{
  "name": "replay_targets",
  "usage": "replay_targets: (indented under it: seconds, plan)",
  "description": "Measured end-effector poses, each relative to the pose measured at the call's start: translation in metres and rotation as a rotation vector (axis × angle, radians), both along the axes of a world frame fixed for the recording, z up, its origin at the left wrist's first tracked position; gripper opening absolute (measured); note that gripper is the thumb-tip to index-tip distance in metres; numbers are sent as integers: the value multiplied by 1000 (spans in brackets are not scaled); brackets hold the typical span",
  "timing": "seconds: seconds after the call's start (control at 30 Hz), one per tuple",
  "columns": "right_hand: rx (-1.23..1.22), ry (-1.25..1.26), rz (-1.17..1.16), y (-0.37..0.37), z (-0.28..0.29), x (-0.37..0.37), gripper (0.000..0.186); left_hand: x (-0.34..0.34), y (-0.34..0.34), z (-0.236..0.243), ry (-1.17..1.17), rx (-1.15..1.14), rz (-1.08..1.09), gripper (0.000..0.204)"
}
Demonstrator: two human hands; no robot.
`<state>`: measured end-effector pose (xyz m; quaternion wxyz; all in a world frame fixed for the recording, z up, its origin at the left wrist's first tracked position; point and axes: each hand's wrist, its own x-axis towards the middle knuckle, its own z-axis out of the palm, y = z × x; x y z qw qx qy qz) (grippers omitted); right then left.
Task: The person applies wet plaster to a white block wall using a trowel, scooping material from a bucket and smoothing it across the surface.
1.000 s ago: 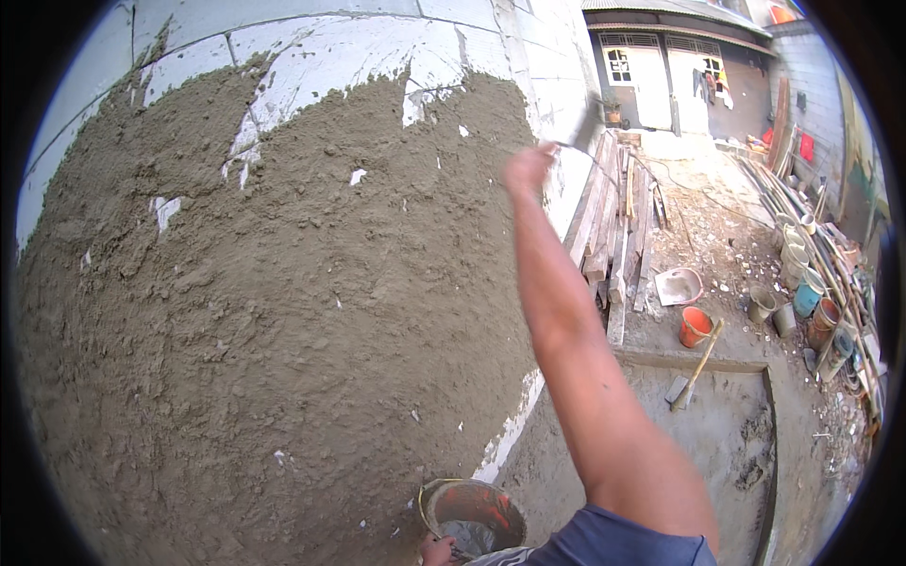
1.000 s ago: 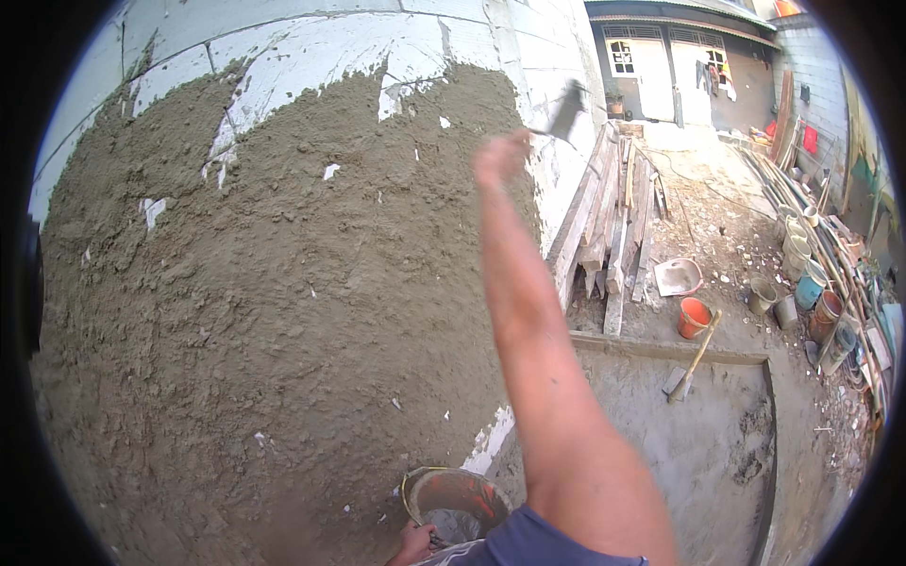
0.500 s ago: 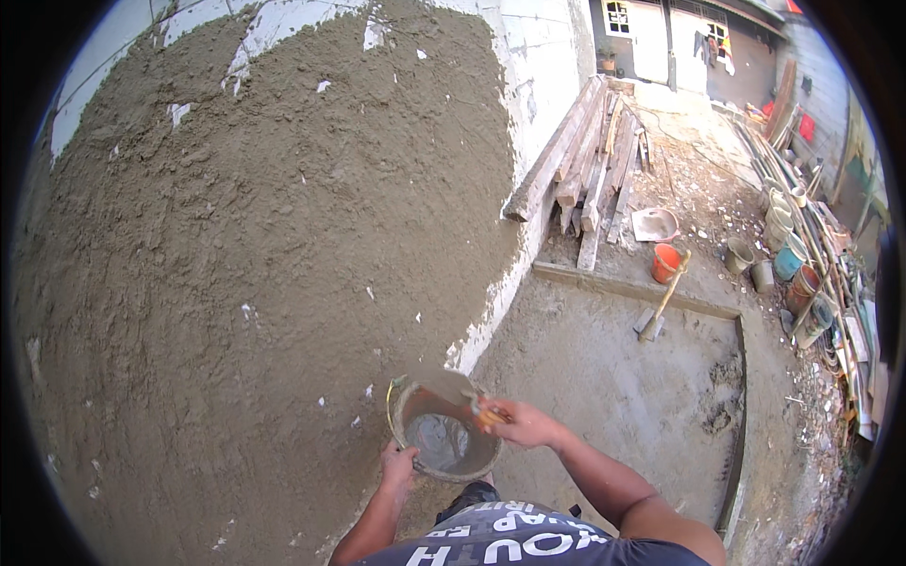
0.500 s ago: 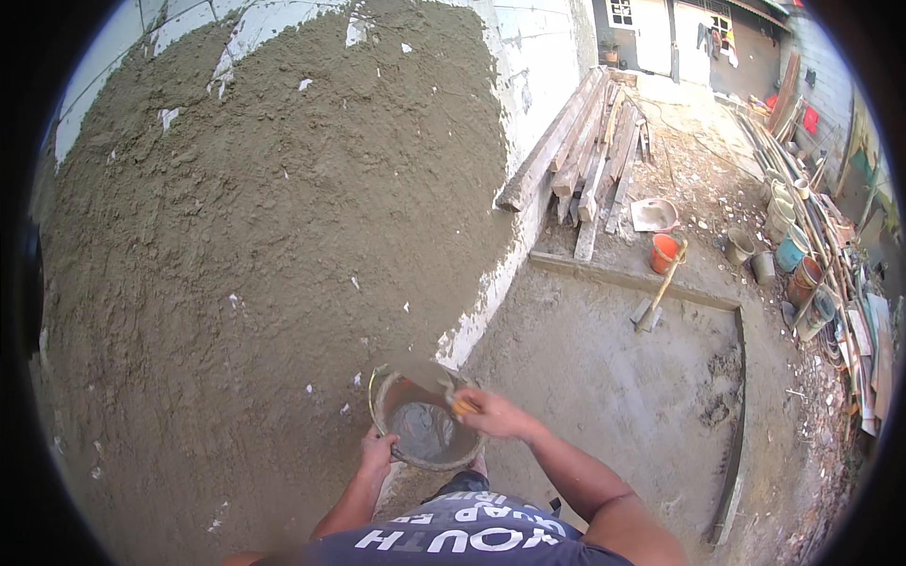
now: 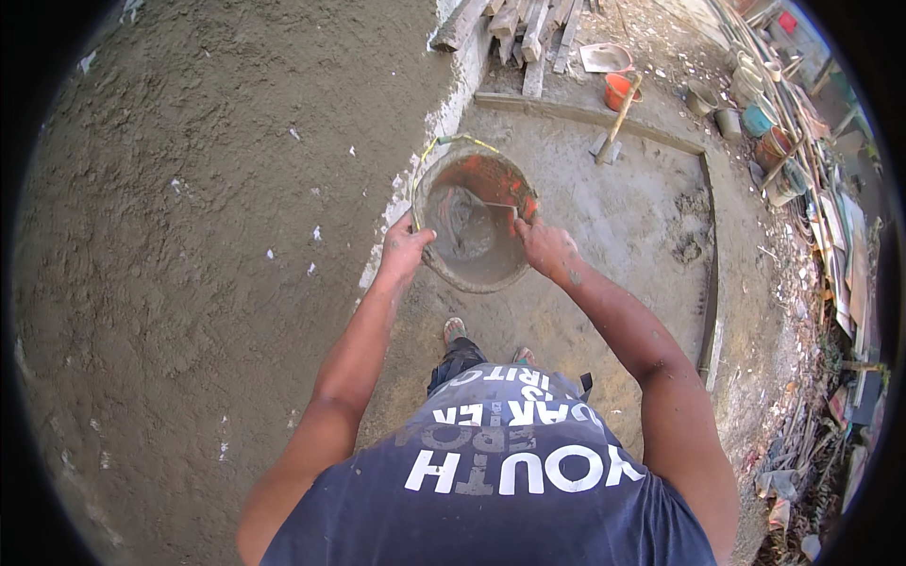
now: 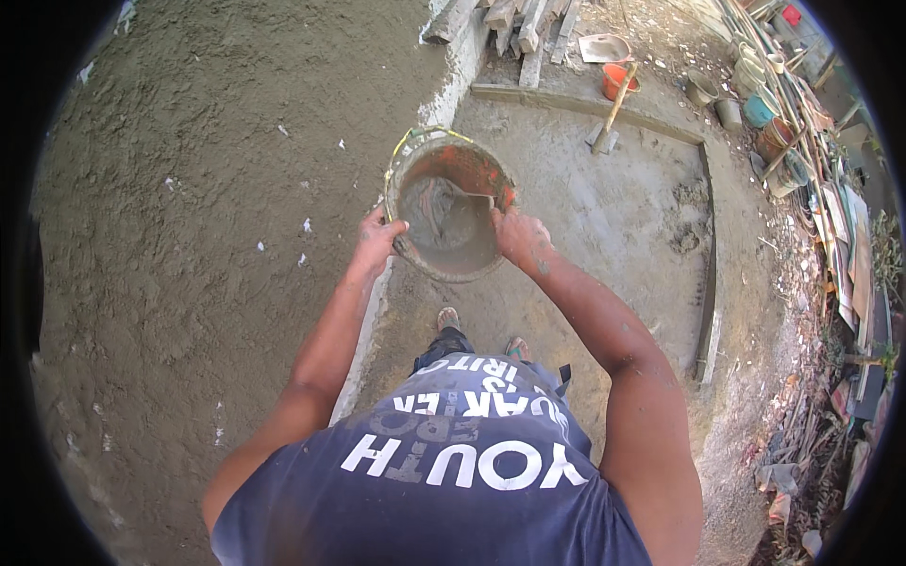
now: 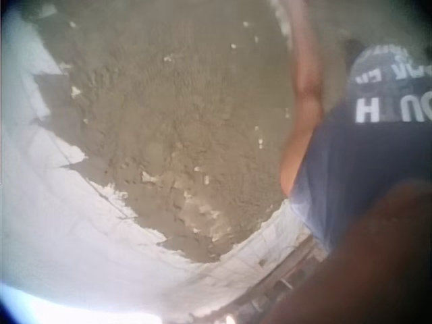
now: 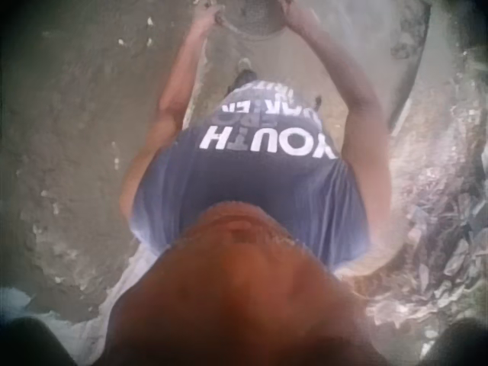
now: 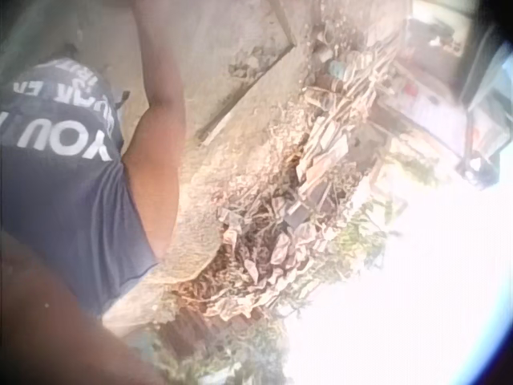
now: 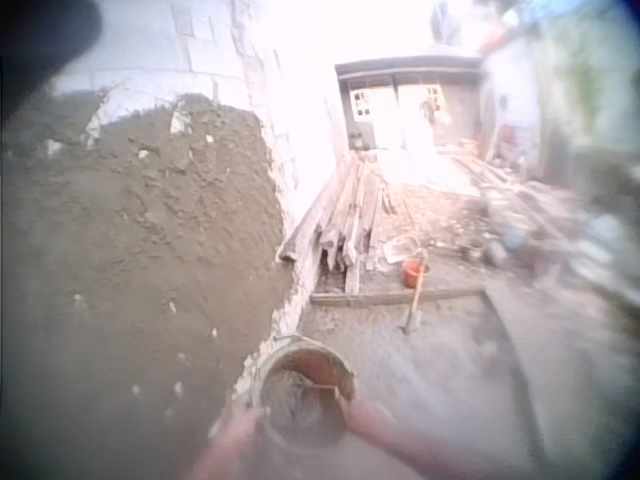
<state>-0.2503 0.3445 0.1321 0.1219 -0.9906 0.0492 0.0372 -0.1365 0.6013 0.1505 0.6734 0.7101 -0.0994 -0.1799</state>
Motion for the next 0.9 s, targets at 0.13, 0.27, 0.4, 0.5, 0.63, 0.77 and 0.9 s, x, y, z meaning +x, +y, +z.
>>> replay_targets:
  seconds: [0.13,0.27,0.4,0.5,0.63,0.77,0.9]
  plan:
    - [-119,96,88,-15,10,-21,26,-8,-28,21,-188,39,-80,46]
    - [-136,-40,-99,-40,46,5,30,-13,-52,41,-271,75,-142,42]
    - [-154,38,0,-58,69,15,27,-3,-76,58,-489,116,-187,46]
    - [185,412,-27,-88,87,16,30,4,-84,70,-559,173,-270,46]
    - [821,527,-184,-107,30,-10,41,2,-85,81,-418,156,-317,46]
    - [1268,491,-174,-60,-14,-24,38,2,-73,71,-257,135,-282,45]
    - [1486,417,-214,-5,-27,-21,46,24,-38,32,6,154,-150,47]
